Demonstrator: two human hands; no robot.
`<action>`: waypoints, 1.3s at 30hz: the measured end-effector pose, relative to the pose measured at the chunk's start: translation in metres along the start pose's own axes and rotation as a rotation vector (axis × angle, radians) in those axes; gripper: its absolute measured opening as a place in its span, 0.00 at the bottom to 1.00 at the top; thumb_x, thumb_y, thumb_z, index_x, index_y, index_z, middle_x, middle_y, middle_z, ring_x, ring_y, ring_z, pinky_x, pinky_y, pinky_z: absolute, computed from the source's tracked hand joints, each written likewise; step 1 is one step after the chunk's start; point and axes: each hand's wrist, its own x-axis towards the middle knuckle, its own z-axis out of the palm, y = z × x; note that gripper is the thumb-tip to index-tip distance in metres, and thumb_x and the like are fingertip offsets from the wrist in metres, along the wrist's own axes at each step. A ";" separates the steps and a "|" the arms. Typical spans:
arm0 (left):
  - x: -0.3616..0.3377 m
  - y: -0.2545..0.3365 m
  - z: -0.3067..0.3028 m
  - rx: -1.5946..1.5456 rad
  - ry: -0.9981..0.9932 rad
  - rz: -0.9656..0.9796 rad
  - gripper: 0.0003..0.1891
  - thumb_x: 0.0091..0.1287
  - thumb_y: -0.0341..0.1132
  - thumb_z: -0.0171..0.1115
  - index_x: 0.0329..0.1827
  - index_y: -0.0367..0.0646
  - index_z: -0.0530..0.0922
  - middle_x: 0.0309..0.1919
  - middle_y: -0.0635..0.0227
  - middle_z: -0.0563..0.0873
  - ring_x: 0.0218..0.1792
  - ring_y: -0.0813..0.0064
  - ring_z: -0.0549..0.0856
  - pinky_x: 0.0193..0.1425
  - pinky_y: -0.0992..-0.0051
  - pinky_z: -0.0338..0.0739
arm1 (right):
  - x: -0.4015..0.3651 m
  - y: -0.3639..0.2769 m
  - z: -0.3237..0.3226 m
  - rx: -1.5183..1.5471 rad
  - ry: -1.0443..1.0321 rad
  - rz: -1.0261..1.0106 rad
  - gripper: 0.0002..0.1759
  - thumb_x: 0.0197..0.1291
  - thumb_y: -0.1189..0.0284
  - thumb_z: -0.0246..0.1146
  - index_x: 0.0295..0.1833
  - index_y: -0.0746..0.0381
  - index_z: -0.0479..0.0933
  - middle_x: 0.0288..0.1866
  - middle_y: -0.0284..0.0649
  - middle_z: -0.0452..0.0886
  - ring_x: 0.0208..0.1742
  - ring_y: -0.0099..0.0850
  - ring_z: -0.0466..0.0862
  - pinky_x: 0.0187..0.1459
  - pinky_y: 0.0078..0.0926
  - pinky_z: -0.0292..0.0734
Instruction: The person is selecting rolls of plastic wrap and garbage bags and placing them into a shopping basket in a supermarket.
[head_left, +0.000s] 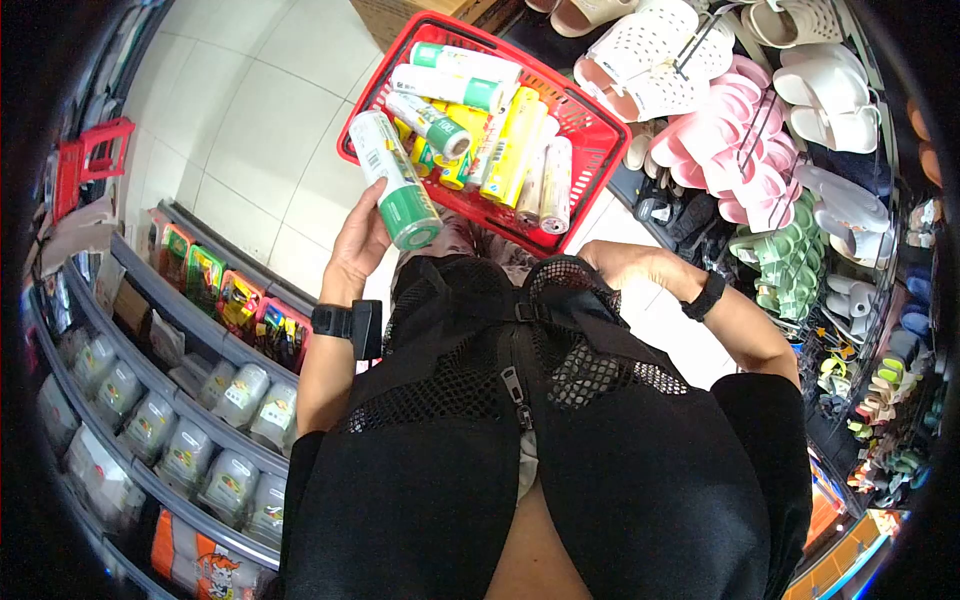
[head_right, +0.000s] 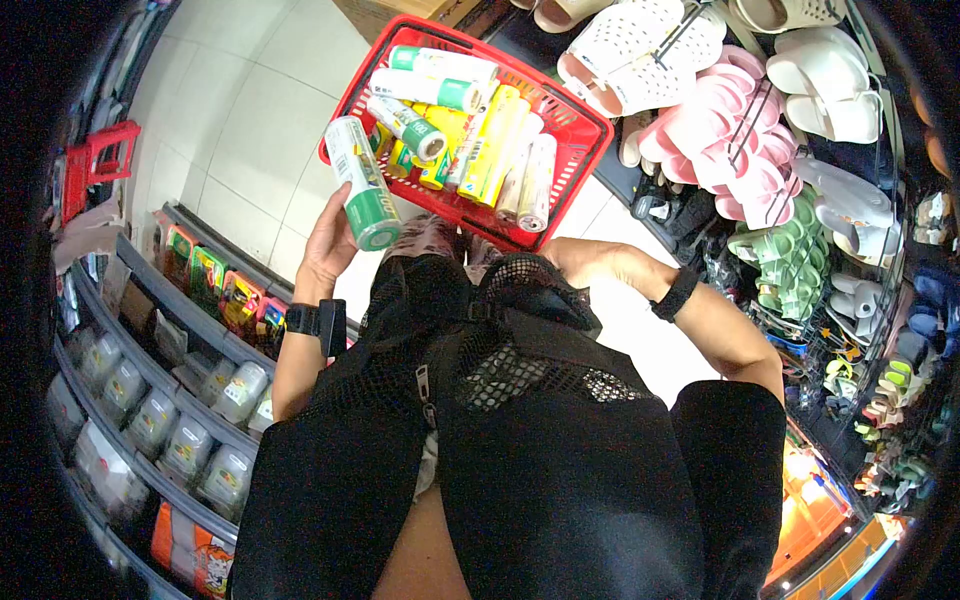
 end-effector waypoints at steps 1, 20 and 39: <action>0.000 0.000 0.000 -0.001 0.000 0.001 0.25 0.64 0.42 0.59 0.60 0.39 0.67 0.50 0.63 0.79 0.50 0.70 0.79 0.57 0.69 0.73 | 0.003 0.008 0.001 -0.001 -0.001 0.000 0.12 0.47 0.73 0.67 0.38 0.66 0.77 0.28 0.32 0.81 0.32 0.18 0.75 0.35 0.24 0.73; -0.001 -0.006 -0.003 0.002 0.023 -0.004 0.23 0.64 0.41 0.60 0.57 0.39 0.69 0.48 0.64 0.80 0.48 0.72 0.81 0.55 0.72 0.75 | 0.004 0.030 -0.010 -0.272 -0.018 -0.005 0.05 0.40 0.80 0.62 0.26 0.66 0.74 0.16 0.37 0.76 0.18 0.25 0.74 0.22 0.30 0.66; 0.005 -0.001 -0.007 0.016 0.006 -0.008 0.24 0.64 0.43 0.59 0.58 0.39 0.68 0.48 0.64 0.80 0.48 0.71 0.81 0.55 0.71 0.74 | 0.045 0.038 0.003 0.234 0.284 -0.270 0.12 0.56 0.75 0.59 0.47 0.64 0.76 0.36 0.30 0.80 0.38 0.21 0.76 0.42 0.22 0.72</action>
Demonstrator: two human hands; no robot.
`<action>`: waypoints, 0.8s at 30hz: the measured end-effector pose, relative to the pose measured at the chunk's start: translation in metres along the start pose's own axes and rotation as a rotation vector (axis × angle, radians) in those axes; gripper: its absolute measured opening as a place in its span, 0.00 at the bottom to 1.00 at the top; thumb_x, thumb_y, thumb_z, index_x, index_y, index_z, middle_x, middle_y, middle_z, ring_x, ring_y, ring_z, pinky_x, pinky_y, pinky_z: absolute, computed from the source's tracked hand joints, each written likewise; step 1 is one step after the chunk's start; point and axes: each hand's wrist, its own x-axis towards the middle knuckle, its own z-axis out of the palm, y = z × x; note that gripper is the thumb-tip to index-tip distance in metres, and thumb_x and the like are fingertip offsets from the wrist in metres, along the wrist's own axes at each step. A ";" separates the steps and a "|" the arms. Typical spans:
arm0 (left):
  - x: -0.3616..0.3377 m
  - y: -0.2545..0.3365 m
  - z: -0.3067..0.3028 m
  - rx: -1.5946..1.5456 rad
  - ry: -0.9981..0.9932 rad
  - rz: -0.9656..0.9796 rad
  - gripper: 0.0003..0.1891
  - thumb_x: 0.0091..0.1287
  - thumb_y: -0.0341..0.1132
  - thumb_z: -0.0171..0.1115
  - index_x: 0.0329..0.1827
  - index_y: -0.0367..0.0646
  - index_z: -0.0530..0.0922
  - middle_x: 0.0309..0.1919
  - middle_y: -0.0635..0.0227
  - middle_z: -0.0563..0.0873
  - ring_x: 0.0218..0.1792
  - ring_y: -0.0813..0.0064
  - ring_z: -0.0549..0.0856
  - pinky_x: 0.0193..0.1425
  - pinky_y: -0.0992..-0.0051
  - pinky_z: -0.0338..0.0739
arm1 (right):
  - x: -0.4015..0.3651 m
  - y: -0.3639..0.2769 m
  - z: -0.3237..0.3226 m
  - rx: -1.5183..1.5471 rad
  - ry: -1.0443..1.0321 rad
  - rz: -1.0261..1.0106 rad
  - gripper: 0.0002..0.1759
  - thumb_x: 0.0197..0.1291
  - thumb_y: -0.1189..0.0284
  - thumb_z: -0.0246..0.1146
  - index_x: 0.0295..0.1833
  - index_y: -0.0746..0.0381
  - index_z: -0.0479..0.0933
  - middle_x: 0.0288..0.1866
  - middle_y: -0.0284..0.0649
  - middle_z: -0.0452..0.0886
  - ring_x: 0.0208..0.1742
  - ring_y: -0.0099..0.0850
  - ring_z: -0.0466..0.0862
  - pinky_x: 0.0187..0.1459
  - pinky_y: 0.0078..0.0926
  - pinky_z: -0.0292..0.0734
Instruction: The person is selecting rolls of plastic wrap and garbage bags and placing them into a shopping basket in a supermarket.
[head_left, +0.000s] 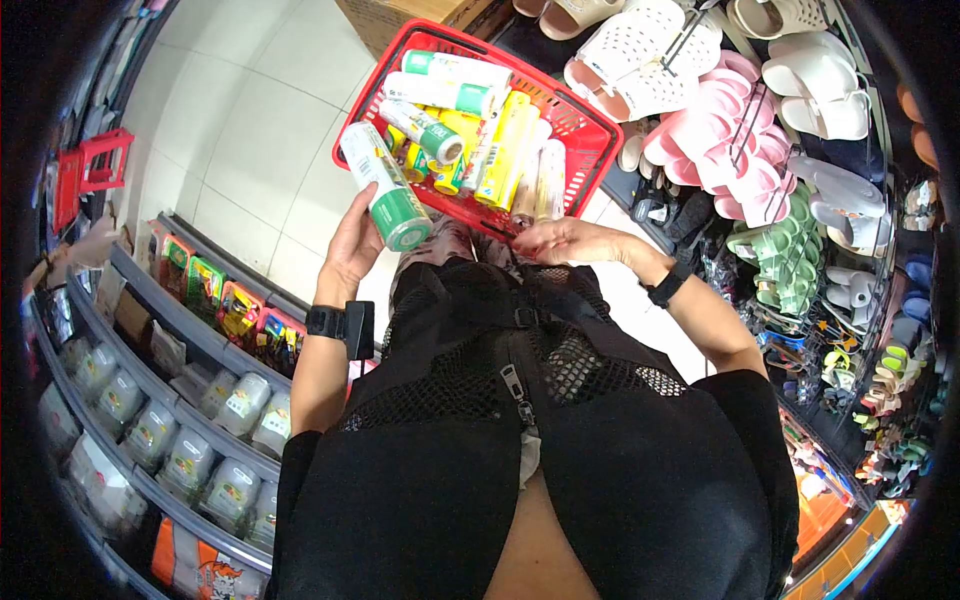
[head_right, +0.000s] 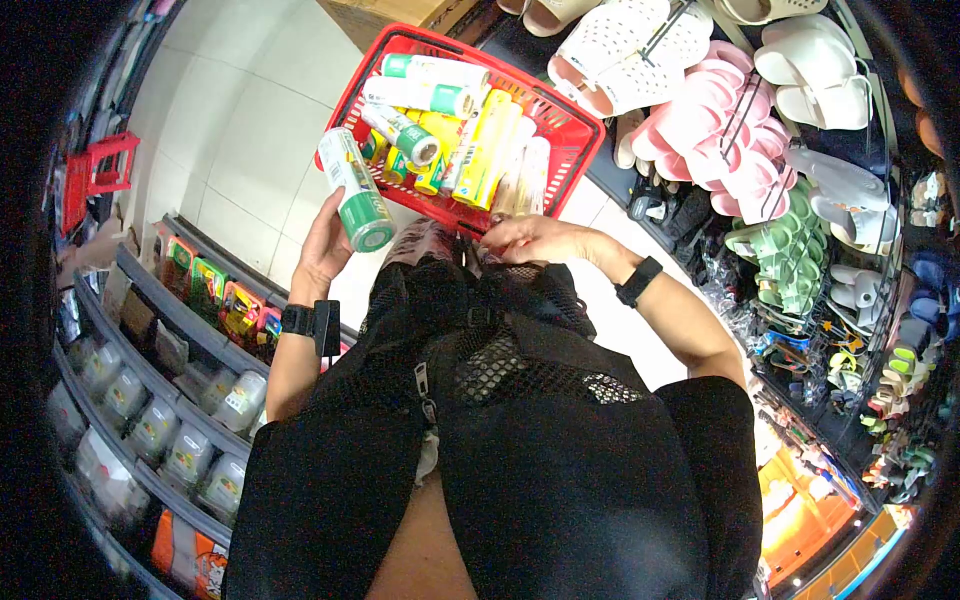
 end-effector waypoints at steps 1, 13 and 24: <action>0.000 0.001 0.001 0.001 0.000 0.003 0.24 0.64 0.43 0.59 0.58 0.39 0.68 0.48 0.64 0.80 0.48 0.71 0.81 0.55 0.71 0.74 | 0.002 -0.016 -0.007 -0.127 -0.232 0.194 0.15 0.57 0.73 0.59 0.51 0.63 0.75 0.36 0.28 0.79 0.39 0.19 0.74 0.42 0.20 0.71; -0.007 -0.010 0.003 0.008 -0.002 -0.015 0.24 0.64 0.44 0.59 0.59 0.41 0.68 0.47 0.65 0.81 0.46 0.72 0.82 0.52 0.72 0.76 | 0.054 -0.006 -0.024 -0.292 0.349 -0.102 0.03 0.51 0.77 0.65 0.28 0.63 0.77 0.21 0.31 0.76 0.27 0.18 0.73 0.30 0.20 0.70; -0.024 -0.022 -0.024 -0.085 0.046 0.013 0.22 0.65 0.44 0.57 0.57 0.41 0.69 0.46 0.65 0.82 0.45 0.73 0.82 0.52 0.72 0.76 | 0.204 -0.005 -0.026 -0.920 0.612 0.115 0.41 0.43 0.50 0.67 0.57 0.66 0.66 0.52 0.53 0.75 0.51 0.44 0.77 0.52 0.38 0.73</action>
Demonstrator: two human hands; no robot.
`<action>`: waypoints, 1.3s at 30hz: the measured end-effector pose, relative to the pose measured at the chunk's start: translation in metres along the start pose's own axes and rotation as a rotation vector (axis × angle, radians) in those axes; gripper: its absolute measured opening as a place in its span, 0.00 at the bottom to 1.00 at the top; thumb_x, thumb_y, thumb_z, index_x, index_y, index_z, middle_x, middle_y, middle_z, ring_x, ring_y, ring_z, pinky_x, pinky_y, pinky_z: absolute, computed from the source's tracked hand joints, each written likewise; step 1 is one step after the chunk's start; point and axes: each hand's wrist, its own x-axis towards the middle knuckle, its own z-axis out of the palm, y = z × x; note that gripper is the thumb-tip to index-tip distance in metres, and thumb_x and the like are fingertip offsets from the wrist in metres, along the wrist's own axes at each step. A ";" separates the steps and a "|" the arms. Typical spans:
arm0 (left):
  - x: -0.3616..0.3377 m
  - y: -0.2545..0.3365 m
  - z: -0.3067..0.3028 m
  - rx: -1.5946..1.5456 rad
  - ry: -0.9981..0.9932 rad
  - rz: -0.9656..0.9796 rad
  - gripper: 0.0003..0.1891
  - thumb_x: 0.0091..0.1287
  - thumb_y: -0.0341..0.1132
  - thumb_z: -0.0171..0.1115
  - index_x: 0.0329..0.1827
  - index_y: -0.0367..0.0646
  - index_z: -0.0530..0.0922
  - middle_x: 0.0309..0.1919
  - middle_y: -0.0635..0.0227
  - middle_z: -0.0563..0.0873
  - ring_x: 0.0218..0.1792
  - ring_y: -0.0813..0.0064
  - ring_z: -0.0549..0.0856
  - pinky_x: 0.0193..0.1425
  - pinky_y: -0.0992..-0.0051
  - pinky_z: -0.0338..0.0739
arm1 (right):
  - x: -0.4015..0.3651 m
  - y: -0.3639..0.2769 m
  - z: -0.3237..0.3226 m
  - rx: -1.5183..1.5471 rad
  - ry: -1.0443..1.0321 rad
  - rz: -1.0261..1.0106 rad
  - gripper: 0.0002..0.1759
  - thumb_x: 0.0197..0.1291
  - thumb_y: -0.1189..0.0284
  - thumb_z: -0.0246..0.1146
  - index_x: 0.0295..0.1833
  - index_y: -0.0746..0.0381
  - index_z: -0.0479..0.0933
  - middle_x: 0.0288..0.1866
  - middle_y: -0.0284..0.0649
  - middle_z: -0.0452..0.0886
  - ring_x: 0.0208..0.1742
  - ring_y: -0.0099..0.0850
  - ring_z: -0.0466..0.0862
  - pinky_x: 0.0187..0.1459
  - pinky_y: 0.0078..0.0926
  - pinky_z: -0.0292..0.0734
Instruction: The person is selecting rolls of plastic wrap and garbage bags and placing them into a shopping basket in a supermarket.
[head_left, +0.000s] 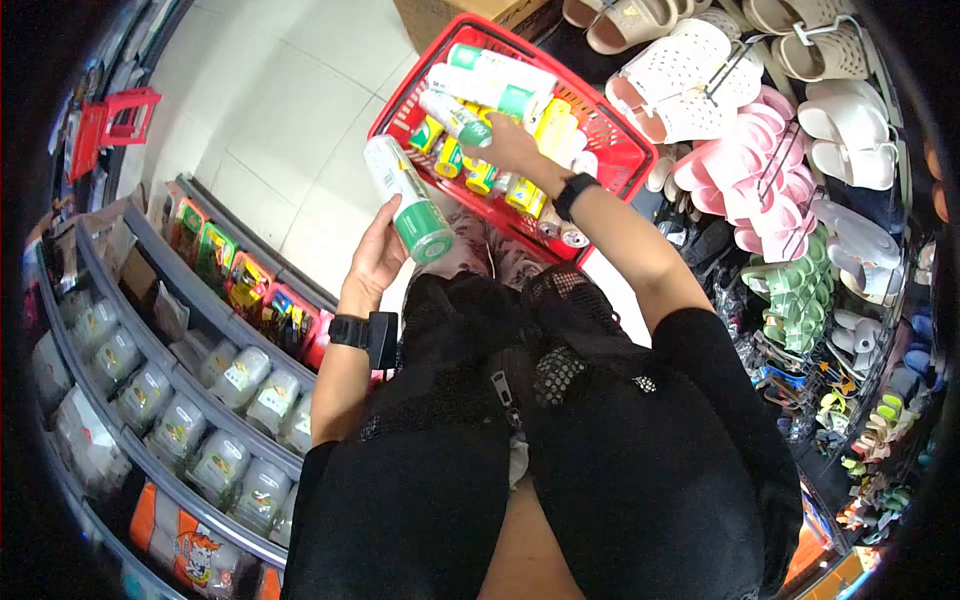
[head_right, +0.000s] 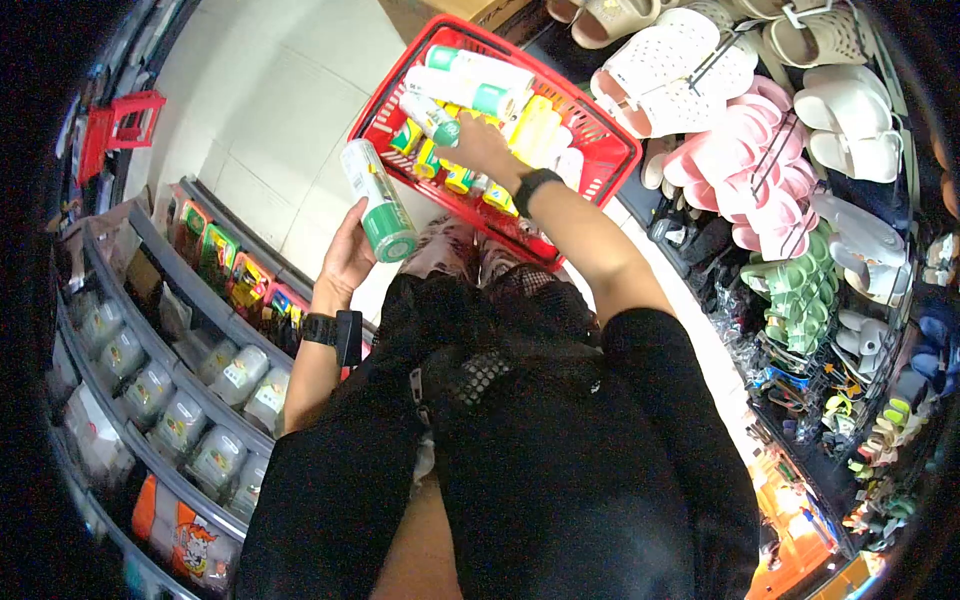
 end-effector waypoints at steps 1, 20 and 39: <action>-0.002 0.000 -0.004 -0.013 -0.013 0.017 0.22 0.65 0.44 0.57 0.57 0.41 0.69 0.46 0.65 0.81 0.45 0.73 0.82 0.52 0.72 0.76 | 0.005 -0.004 0.000 0.001 -0.009 -0.003 0.41 0.43 0.50 0.67 0.57 0.66 0.66 0.52 0.53 0.75 0.51 0.44 0.77 0.52 0.38 0.73; 0.019 0.040 0.069 0.212 -0.656 -0.042 0.37 0.54 0.35 0.68 0.64 0.33 0.59 0.58 0.58 0.72 0.59 0.66 0.73 0.66 0.67 0.64 | -0.143 -0.017 -0.093 1.412 -0.092 0.046 0.31 0.59 0.59 0.62 0.60 0.68 0.64 0.46 0.40 0.77 0.33 0.22 0.81 0.32 0.13 0.78; -0.079 -0.281 0.288 0.618 -1.091 -0.400 0.40 0.47 0.40 0.71 0.63 0.37 0.62 0.55 0.62 0.74 0.56 0.63 0.75 0.63 0.65 0.68 | -0.519 0.148 -0.056 1.298 0.852 -0.010 0.32 0.55 0.61 0.66 0.57 0.68 0.61 0.47 0.39 0.74 0.47 0.22 0.74 0.42 0.22 0.73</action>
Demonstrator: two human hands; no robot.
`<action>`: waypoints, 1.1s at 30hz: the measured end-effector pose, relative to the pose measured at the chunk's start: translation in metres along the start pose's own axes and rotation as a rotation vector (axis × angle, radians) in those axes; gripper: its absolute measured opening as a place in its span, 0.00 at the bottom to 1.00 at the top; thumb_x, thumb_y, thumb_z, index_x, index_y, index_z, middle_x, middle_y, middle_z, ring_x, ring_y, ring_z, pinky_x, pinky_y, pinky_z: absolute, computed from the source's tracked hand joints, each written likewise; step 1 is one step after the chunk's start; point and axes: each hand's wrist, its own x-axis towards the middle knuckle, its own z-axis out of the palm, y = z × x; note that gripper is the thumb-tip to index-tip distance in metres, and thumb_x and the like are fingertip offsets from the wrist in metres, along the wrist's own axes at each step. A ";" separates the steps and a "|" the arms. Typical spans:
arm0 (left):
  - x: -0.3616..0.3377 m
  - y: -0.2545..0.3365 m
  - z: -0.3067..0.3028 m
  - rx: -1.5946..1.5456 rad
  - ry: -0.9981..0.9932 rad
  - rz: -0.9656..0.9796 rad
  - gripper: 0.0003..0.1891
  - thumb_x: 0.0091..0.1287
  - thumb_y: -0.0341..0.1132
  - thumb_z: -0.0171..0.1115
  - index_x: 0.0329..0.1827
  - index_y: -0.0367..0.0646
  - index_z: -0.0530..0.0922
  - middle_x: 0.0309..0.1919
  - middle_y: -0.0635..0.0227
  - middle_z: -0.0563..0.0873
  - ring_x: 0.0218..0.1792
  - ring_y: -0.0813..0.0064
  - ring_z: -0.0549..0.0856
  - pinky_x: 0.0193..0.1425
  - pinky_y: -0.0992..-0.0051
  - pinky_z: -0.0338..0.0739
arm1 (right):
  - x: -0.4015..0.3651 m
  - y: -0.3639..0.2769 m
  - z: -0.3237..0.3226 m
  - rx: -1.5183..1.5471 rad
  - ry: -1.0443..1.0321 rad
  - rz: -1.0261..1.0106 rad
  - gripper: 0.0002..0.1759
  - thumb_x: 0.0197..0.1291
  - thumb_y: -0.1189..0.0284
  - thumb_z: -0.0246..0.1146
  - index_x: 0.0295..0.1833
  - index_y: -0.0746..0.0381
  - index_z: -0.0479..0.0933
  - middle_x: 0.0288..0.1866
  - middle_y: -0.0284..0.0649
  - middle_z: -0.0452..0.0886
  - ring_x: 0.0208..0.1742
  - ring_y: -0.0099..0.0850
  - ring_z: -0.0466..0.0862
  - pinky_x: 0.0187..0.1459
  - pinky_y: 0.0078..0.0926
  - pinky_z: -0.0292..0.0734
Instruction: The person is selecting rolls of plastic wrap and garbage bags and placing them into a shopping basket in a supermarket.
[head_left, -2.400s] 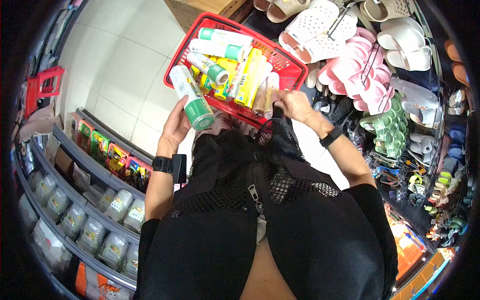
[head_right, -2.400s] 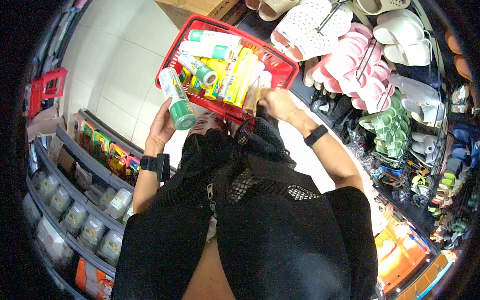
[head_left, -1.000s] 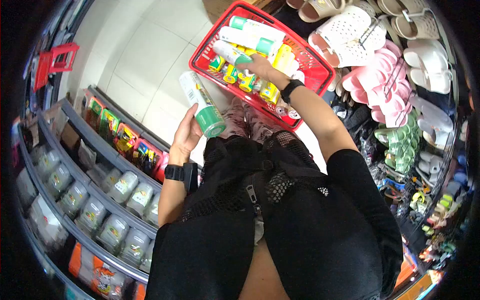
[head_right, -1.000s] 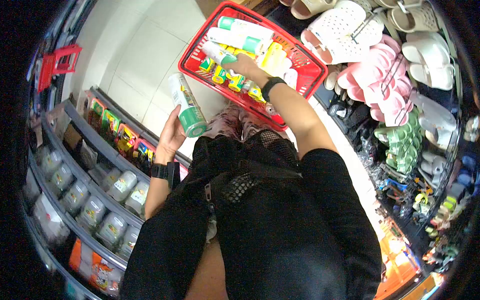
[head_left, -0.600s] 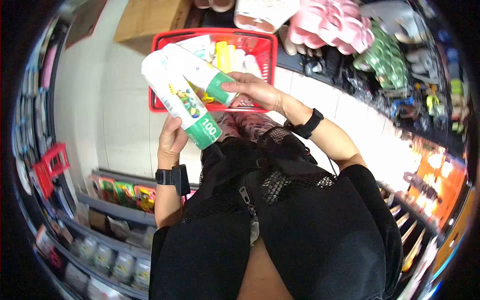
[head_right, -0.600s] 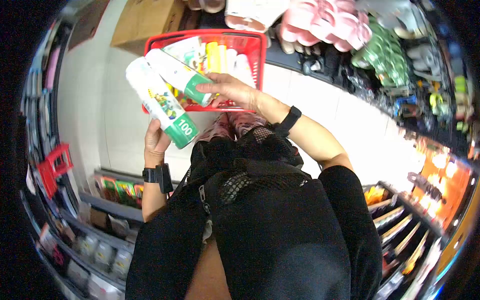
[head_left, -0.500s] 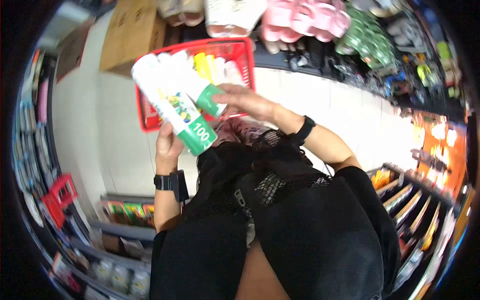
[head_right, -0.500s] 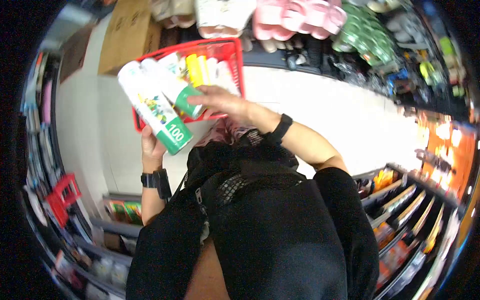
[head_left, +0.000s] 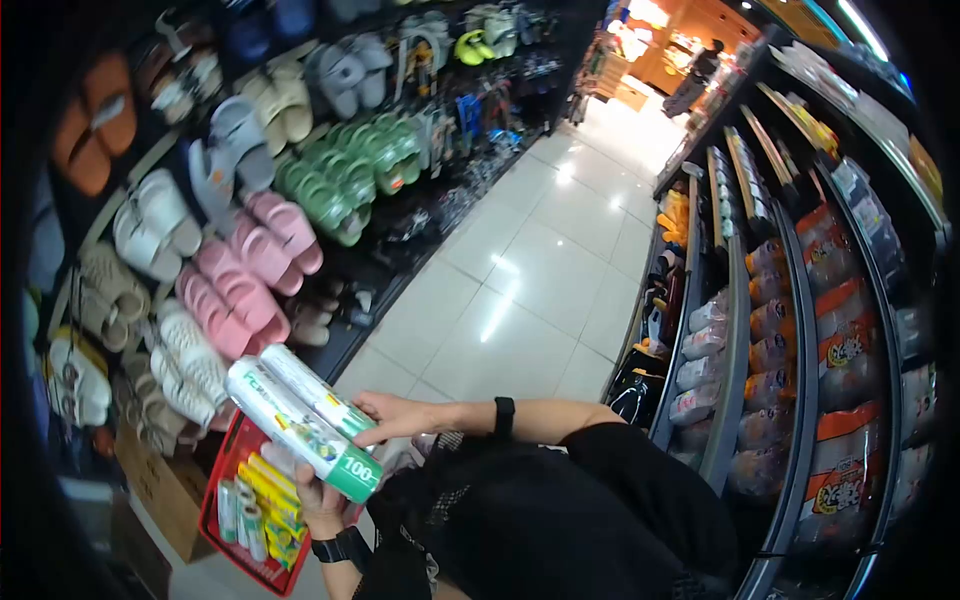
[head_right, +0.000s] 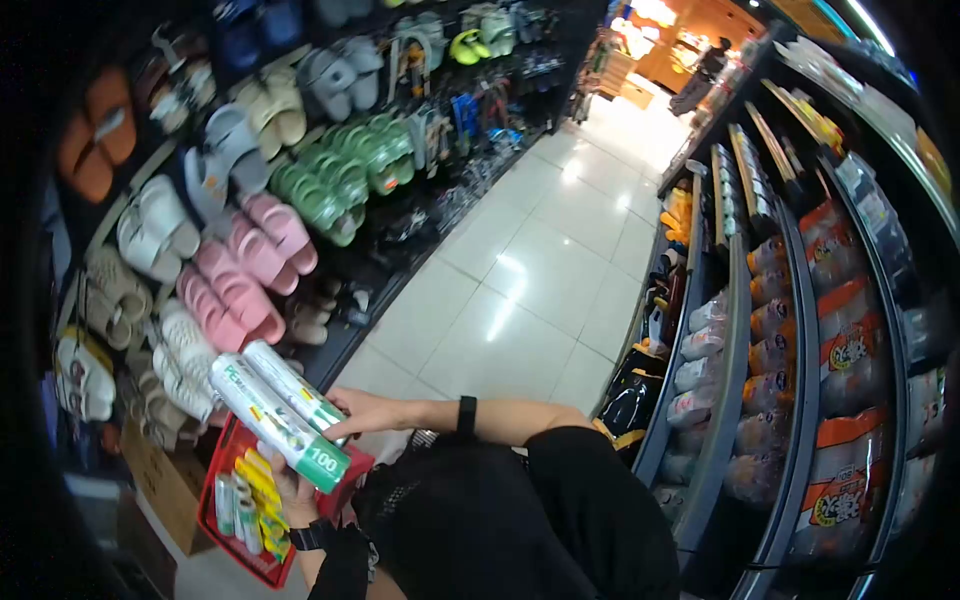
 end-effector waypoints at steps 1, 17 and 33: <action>0.023 -0.015 0.012 0.011 -0.032 -0.005 0.40 0.47 0.40 0.71 0.63 0.37 0.62 0.55 0.62 0.74 0.56 0.63 0.75 0.63 0.65 0.68 | -0.018 -0.005 -0.025 -0.011 0.023 -0.023 0.32 0.55 0.61 0.66 0.57 0.68 0.61 0.47 0.39 0.74 0.47 0.22 0.74 0.42 0.22 0.73; 0.257 -0.232 0.262 0.301 -0.654 -0.723 0.40 0.49 0.39 0.66 0.63 0.28 0.60 0.56 0.54 0.73 0.57 0.62 0.74 0.65 0.65 0.66 | -0.246 -0.022 -0.273 0.269 0.647 -0.111 0.32 0.59 0.61 0.62 0.63 0.67 0.61 0.55 0.37 0.72 0.55 0.24 0.71 0.53 0.25 0.69; 0.622 -0.418 0.499 0.322 -0.882 -0.921 0.35 0.53 0.36 0.66 0.61 0.31 0.62 0.56 0.58 0.74 0.59 0.65 0.73 0.65 0.67 0.64 | -0.294 -0.116 -0.651 0.340 1.000 -0.205 0.29 0.61 0.59 0.60 0.63 0.62 0.64 0.48 0.30 0.75 0.44 0.16 0.72 0.44 0.16 0.68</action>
